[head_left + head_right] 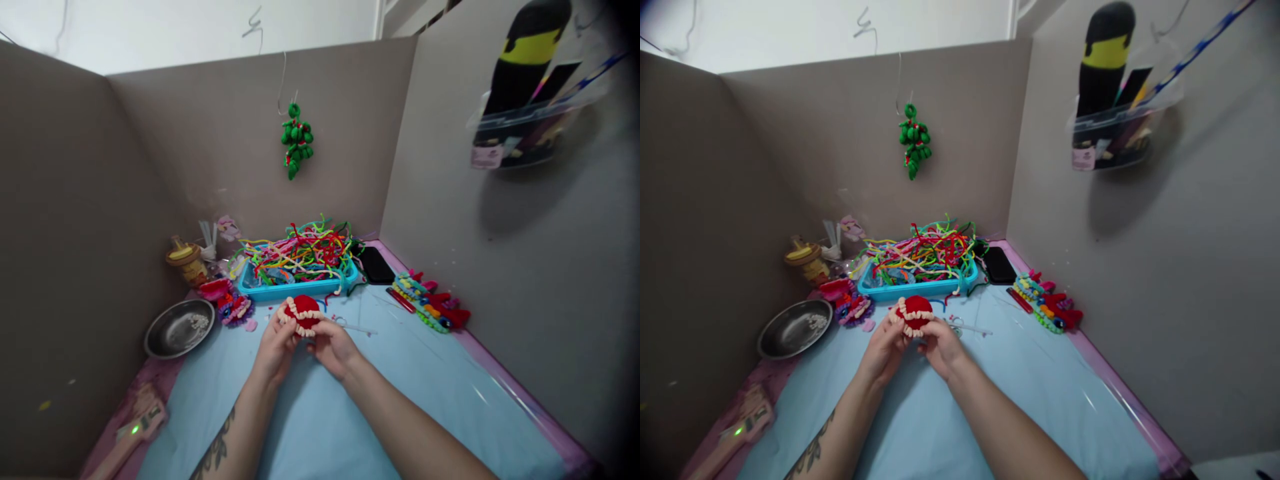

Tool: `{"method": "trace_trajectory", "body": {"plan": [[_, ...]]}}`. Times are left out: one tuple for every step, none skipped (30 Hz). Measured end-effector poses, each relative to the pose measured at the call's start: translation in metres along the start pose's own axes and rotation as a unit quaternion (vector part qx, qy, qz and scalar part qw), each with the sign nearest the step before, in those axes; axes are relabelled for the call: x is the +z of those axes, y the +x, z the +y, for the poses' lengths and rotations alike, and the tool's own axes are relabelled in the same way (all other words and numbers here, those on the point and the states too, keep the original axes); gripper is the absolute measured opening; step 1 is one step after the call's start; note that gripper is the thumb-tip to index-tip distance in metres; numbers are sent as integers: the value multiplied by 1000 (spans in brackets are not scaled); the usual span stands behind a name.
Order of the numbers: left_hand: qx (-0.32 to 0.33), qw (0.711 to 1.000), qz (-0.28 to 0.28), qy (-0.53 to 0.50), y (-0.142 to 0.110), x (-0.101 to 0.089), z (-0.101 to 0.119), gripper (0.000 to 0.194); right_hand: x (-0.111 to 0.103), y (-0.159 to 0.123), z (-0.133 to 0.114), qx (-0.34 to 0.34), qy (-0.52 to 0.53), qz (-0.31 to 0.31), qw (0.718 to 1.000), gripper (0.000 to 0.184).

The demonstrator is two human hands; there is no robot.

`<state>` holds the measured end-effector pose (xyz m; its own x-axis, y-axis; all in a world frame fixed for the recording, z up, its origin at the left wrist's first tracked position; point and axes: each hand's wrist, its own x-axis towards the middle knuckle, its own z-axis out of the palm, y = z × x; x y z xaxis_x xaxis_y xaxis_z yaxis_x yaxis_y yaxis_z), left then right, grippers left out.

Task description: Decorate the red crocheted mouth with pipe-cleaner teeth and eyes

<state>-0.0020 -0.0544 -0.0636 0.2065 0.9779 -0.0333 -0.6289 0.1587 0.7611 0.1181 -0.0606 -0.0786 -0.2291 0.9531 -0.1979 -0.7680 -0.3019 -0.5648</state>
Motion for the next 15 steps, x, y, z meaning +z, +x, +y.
{"method": "trace_trajectory", "body": {"plan": [[1, 1000, -2, 2, 0, 0, 0, 58, 0, 0, 0, 0, -3, 3, 1000, 26], [1, 1000, -4, 3, 0, 0, 0, 59, 0, 1, 0, -1, -6, 5, 1000, 25], [1, 1000, -5, 3, 0, 1, 0, 58, 0, 1, 0, -2, -9, 9, 1000, 25], [1, 1000, -4, 3, 0, 1, 0, 58, 0, 1, 0, -3, -12, 12, 1000, 25], [0, 1000, -3, 3, -1, 1, 0, 57, 0, 1, 0, -5, -14, 16, 1000, 25], [0, 1000, -1, 2, -1, 2, 0, 56, 0, 1, 0, -8, -15, 18, 1000, 25], [-1, 1000, 0, 1, -1, 2, 1, 56, 0, 2, 0, -10, -15, 19, 1000, 26], [-1, 1000, 0, 0, -1, 3, 1, 55, 0, 2, 1, -12, -14, 20, 1000, 27], [-3, 1000, 0, 0, 0, 3, 1, 56, 0, 2, 1, -13, -13, 21, 1000, 27], [-4, 1000, -1, -1, 0, 3, 1, 56, 0, 2, 1, -14, -12, 20, 1000, 27], [-7, 1000, 0, 0, 0, 3, 2, 57, -1, 2, 2, -13, -11, 21, 1000, 26], [-9, 1000, 1, 1, 0, 3, 2, 57, -1, 2, 2, -14, -10, 21, 1000, 24], [-10, 1000, 3, 1, 0, 3, 2, 58, -1, 2, 2, -14, -10, 21, 1000, 23], [-11, 1000, 5, 2, 0, 3, 2, 57, -1, 2, 2, -13, -9, 20, 1000, 22], [-12, 1000, 7, 1, 0, 2, 2, 57, 0, 2, 2, -12, -8, 17, 1000, 22]]}}
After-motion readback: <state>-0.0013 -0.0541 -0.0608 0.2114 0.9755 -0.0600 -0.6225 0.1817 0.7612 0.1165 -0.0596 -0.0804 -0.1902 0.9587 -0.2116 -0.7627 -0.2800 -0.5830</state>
